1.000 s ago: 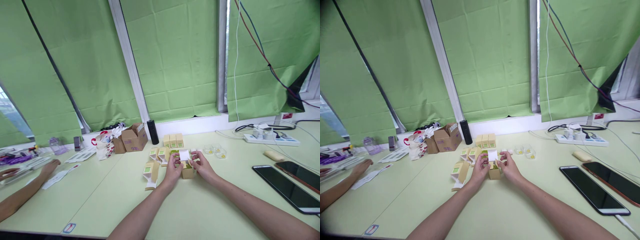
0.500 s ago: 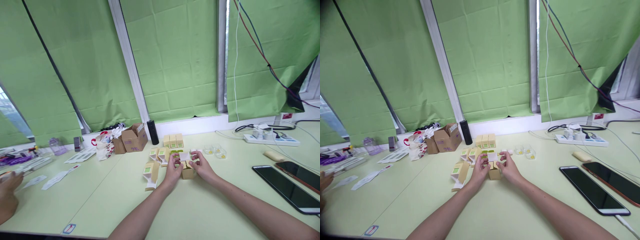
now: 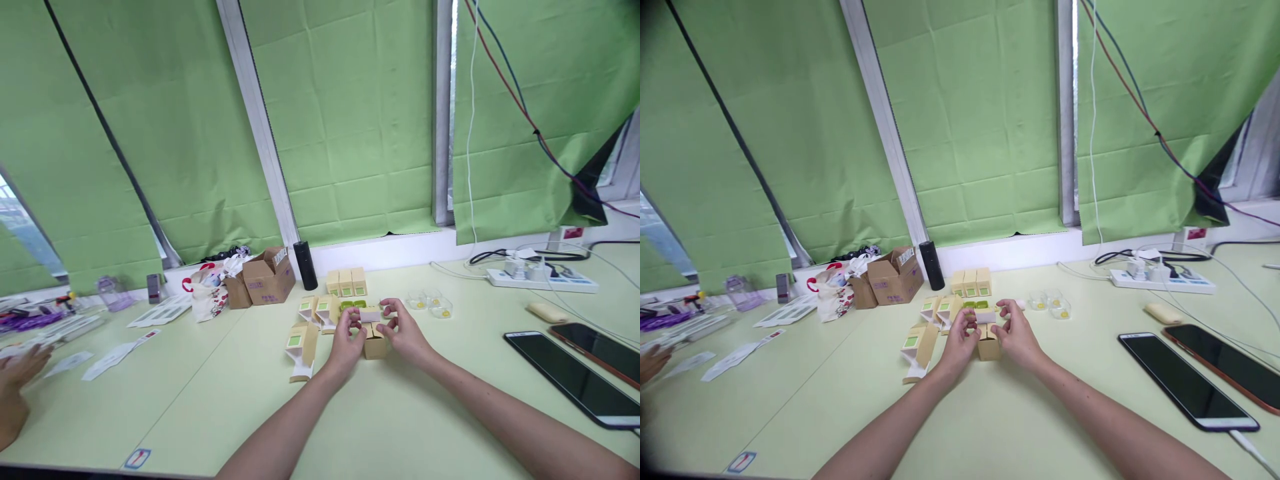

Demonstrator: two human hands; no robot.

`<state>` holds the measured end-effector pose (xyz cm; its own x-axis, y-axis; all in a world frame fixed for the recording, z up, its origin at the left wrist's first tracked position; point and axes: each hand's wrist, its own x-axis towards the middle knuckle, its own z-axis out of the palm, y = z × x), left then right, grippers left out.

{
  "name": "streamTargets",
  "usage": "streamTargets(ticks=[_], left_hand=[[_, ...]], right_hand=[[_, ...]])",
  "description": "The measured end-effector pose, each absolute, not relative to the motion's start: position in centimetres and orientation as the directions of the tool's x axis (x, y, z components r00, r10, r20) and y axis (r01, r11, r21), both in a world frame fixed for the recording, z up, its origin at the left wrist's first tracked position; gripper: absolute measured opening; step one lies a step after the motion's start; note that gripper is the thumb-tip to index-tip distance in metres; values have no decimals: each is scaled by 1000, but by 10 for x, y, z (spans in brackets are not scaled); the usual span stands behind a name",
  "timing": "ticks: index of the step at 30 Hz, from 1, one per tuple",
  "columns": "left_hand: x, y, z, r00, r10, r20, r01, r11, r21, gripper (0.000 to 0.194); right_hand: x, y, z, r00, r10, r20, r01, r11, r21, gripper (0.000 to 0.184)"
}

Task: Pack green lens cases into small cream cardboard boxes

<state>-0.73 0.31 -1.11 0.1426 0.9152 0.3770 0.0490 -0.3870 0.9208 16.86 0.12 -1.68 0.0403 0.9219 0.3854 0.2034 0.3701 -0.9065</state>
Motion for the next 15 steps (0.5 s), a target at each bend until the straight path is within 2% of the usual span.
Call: streamTargets(ticks=[9,15], left_hand=[[-8,4,-8,182,881,437,92,-458,884,17],[-9,3,-8,165,898,408,131,-430,893,16]], right_hand=[[168,-1,-17,55,888,457,249,431,-867,41],[172,-6,-12,71,840,538,229,511,-829,28]])
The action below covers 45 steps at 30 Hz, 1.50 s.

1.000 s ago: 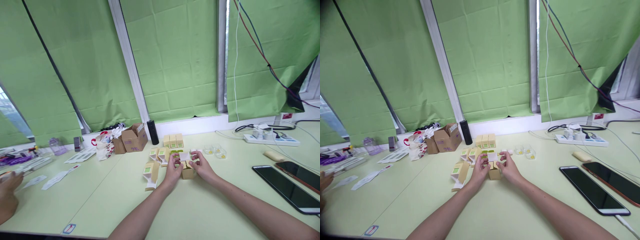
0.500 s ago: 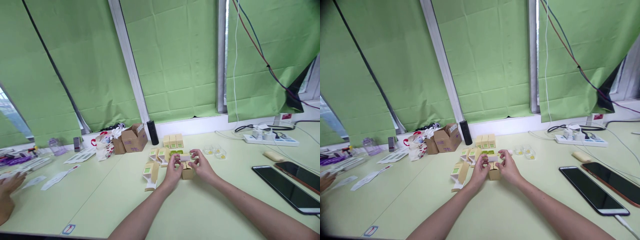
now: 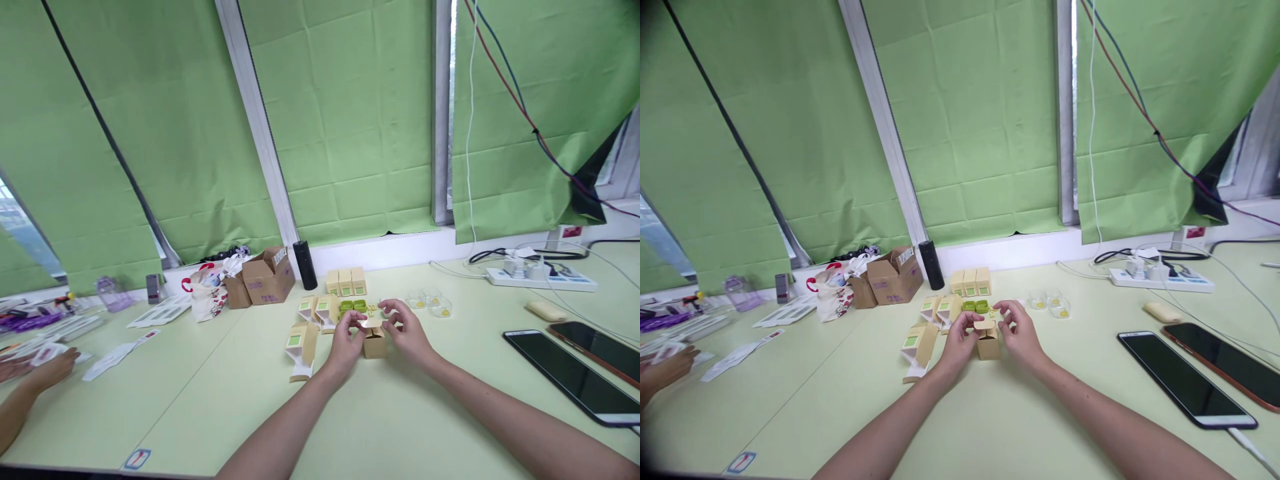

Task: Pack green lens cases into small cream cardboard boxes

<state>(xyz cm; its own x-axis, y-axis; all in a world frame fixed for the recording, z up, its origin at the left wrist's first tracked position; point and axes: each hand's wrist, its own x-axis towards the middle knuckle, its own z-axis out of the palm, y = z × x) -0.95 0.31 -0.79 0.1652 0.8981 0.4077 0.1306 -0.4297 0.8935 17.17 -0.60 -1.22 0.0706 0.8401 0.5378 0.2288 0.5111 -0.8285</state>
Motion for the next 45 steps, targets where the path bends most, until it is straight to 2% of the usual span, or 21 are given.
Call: streamTargets(ticks=[5,11,17,24,31,45], left_hand=[[-9,4,-10,162,902,401,95,-419,903,18],[-10,4,-9,153,922,355,30,-363,931,18],[-12,2,-5,163,916,367,-77,-359,930,13],[-12,-5,-2,175,908,381,-23,-383,924,25],[-11,-5,-2,179,894,411,63,-427,902,32],[-14,-5,-4,204,889,409,120,-437,891,23]], right_hand=[[173,-15,-4,12,783,622,231,603,-764,17],[169,-21,0,-13,766,642,266,622,-737,12],[171,-23,0,-47,737,674,299,654,-695,8],[173,-22,-6,-108,703,703,367,685,-629,10],[173,-23,-8,-153,708,690,401,682,-611,11],[174,-23,-9,-189,668,720,445,712,-543,14]])
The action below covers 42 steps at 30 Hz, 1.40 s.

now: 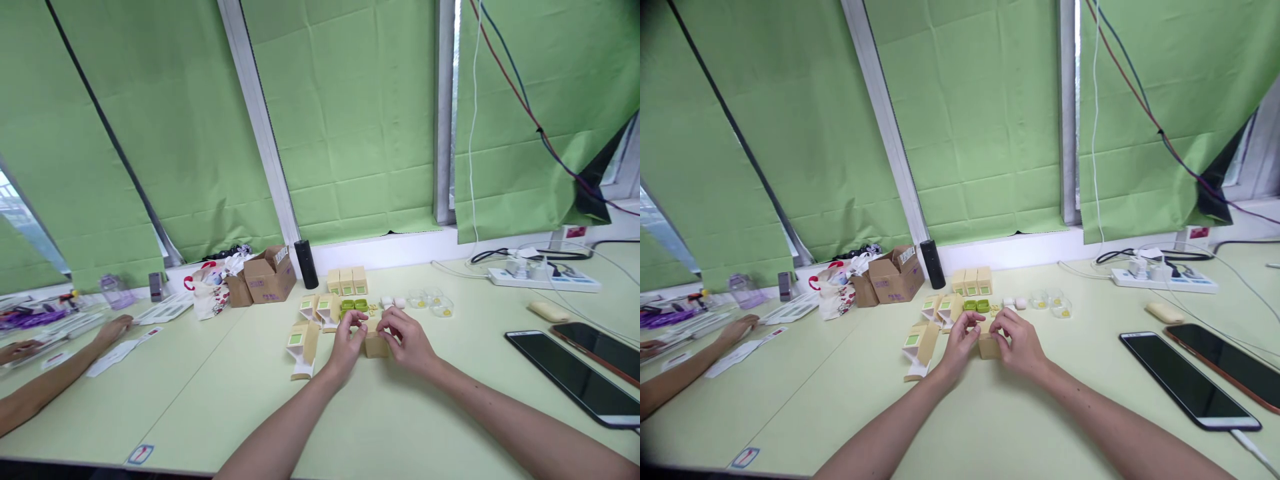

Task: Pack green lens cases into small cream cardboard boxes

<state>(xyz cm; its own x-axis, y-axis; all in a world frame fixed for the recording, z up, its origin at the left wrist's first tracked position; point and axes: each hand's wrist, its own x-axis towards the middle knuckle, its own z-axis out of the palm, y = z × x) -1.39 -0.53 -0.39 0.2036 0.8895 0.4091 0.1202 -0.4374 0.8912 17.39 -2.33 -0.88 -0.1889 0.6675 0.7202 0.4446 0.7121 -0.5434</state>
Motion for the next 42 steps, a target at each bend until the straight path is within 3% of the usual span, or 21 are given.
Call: streamTargets(ticks=[30,37,40,42], left_hand=[[-14,-13,3,222,881,417,170,-456,874,29],[-13,-10,0,176,889,423,135,-447,884,22],[-14,-5,-5,107,915,389,116,-400,909,28],[-14,-2,-7,78,924,374,120,-381,917,33]], right_hand=[[178,-24,-9,-329,579,746,560,756,-339,17],[186,-14,-10,-240,700,672,658,626,-417,27],[194,-4,-12,-117,758,641,711,515,-479,29],[199,-1,-12,-121,763,635,685,527,-503,28]])
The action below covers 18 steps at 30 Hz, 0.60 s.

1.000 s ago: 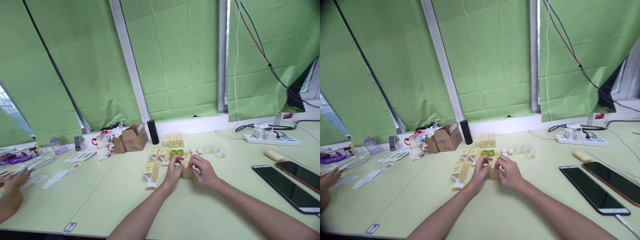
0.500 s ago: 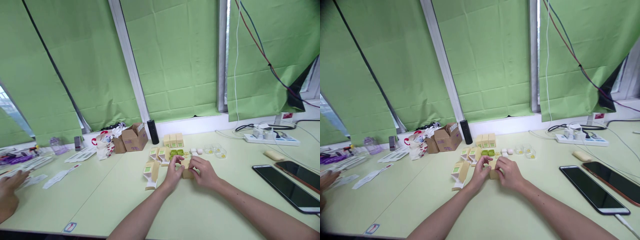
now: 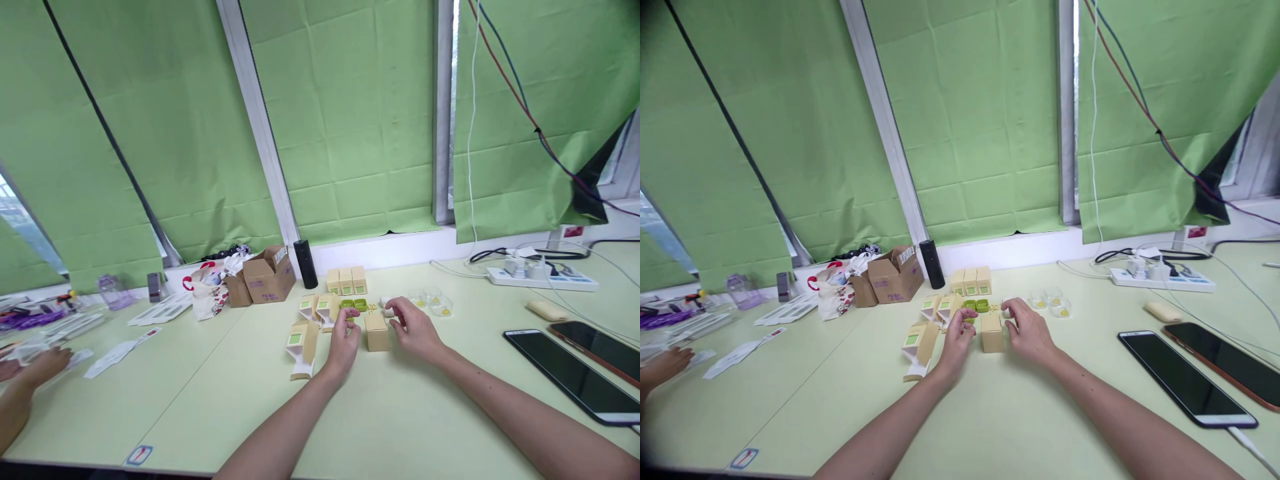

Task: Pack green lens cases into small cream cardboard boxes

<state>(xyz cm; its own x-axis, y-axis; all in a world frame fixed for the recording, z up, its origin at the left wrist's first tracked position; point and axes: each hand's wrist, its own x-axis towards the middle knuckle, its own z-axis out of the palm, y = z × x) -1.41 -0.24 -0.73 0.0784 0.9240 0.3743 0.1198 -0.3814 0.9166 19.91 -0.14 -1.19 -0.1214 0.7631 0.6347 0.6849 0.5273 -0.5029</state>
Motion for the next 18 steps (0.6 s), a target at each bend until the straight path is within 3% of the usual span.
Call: streamTargets(ticks=[5,8,12,15,18], left_hand=[[-12,0,-10,116,919,377,99,-388,916,43],[-10,0,-11,119,914,389,99,-401,911,46],[-10,0,-10,50,912,407,150,-409,900,39],[-11,0,-7,11,921,390,196,-385,902,28],[-12,1,-7,0,926,379,244,-367,898,21]], right_hand=[[202,-10,-5,-327,690,646,570,689,-447,36],[199,-13,-3,-382,686,619,601,694,-397,43],[199,-5,-6,-210,820,532,758,481,-442,41],[202,3,-7,-71,939,337,867,225,-444,35],[204,6,-7,-71,984,166,914,131,-383,22]])
